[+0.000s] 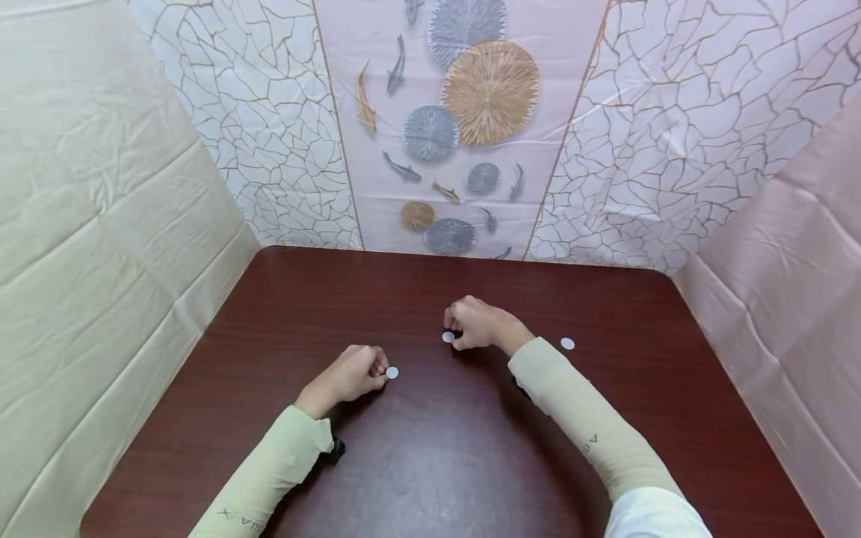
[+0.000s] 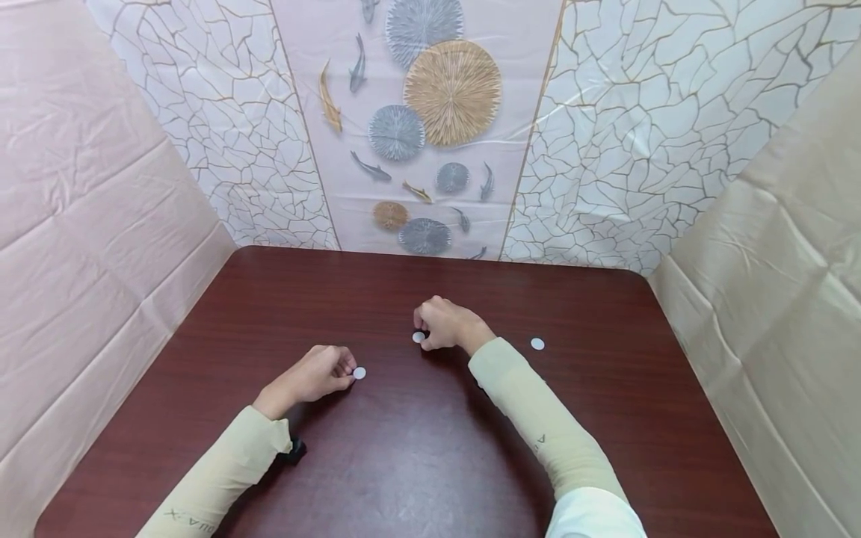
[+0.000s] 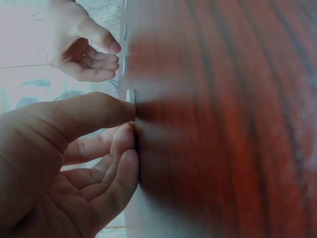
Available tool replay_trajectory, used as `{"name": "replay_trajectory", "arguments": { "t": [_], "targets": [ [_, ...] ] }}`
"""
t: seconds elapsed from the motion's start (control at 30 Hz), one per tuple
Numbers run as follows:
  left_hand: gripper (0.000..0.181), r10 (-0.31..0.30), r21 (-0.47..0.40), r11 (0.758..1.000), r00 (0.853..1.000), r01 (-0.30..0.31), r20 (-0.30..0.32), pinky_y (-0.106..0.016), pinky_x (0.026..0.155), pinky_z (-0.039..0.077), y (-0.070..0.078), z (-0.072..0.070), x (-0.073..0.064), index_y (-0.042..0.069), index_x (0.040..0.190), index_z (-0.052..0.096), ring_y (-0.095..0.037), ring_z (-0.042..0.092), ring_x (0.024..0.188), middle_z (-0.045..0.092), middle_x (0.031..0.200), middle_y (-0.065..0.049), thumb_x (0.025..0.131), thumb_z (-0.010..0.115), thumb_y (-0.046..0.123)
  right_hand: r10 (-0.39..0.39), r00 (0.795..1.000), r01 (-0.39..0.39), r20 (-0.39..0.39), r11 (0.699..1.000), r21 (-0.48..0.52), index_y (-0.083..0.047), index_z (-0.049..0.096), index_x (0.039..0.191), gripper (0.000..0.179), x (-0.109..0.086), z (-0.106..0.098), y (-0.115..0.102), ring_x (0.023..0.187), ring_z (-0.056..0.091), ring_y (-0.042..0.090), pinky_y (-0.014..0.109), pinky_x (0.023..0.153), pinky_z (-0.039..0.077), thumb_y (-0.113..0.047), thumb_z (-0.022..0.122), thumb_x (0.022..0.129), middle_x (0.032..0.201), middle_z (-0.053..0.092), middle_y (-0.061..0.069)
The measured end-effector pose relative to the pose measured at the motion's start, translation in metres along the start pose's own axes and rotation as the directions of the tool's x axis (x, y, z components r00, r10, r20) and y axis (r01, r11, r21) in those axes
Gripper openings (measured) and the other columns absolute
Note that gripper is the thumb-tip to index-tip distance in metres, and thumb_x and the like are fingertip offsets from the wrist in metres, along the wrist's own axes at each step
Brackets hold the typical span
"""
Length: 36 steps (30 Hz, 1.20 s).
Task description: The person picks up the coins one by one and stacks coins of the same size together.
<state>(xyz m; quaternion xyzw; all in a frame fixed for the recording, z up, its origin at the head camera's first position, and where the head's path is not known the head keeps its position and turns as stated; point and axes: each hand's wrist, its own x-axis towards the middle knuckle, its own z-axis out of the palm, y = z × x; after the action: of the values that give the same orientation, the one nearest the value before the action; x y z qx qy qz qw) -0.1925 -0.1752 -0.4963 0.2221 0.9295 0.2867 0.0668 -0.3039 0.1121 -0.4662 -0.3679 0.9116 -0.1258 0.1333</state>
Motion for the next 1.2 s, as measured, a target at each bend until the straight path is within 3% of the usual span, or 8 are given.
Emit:
{"name": "replay_trajectory", "arguments": {
  "t": [0.3,0.57,0.93,1.2],
  "targets": [
    [0.006,-0.009,0.004,1.000,1.000,0.009,0.002,-0.019,0.072,0.054,0.000,-0.001,0.000,0.006,0.092,0.072,-0.004,0.063,0.078,0.071,0.084,0.002,0.091,0.077,0.004,0.014,0.998,-0.014,0.062,1.000,0.002,-0.006,0.074,0.111,0.026,0.010,-0.001,0.003,0.096,0.069,0.013,0.027,0.084,0.059,-0.017,0.082,0.089,0.104,0.075,0.005],
    [0.007,0.001,0.023,1.000,1.000,-0.001,0.003,-0.019,0.072,0.053,-0.001,-0.002,0.001,0.006,0.093,0.071,-0.005,0.063,0.078,0.070,0.083,0.002,0.092,0.078,0.005,0.011,0.992,-0.008,0.123,1.000,-0.028,-0.009,0.077,0.101,0.016,0.021,-0.007,0.001,0.082,0.068,0.008,0.024,0.074,0.057,-0.015,0.083,0.088,0.094,0.075,0.002],
    [0.007,0.006,0.028,1.000,1.000,-0.006,0.000,-0.019,0.073,0.054,-0.002,-0.002,0.001,0.006,0.092,0.071,-0.006,0.065,0.079,0.071,0.084,0.002,0.091,0.078,0.004,-0.017,0.991,0.023,0.136,0.999,-0.041,-0.011,0.072,0.087,0.012,0.027,-0.006,0.001,0.064,0.060,0.008,0.022,0.064,0.050,-0.014,0.083,0.083,0.076,0.069,-0.003],
    [0.007,-0.010,0.018,1.000,1.000,0.009,0.006,-0.019,0.073,0.053,-0.001,-0.003,0.001,0.007,0.092,0.071,-0.007,0.065,0.079,0.071,0.083,0.003,0.091,0.078,0.005,0.024,0.989,-0.013,0.145,0.997,-0.073,-0.016,0.067,0.080,0.016,0.026,-0.001,-0.001,0.054,0.060,0.011,0.024,0.058,0.050,-0.020,0.082,0.083,0.075,0.066,-0.002]
  ]
}}
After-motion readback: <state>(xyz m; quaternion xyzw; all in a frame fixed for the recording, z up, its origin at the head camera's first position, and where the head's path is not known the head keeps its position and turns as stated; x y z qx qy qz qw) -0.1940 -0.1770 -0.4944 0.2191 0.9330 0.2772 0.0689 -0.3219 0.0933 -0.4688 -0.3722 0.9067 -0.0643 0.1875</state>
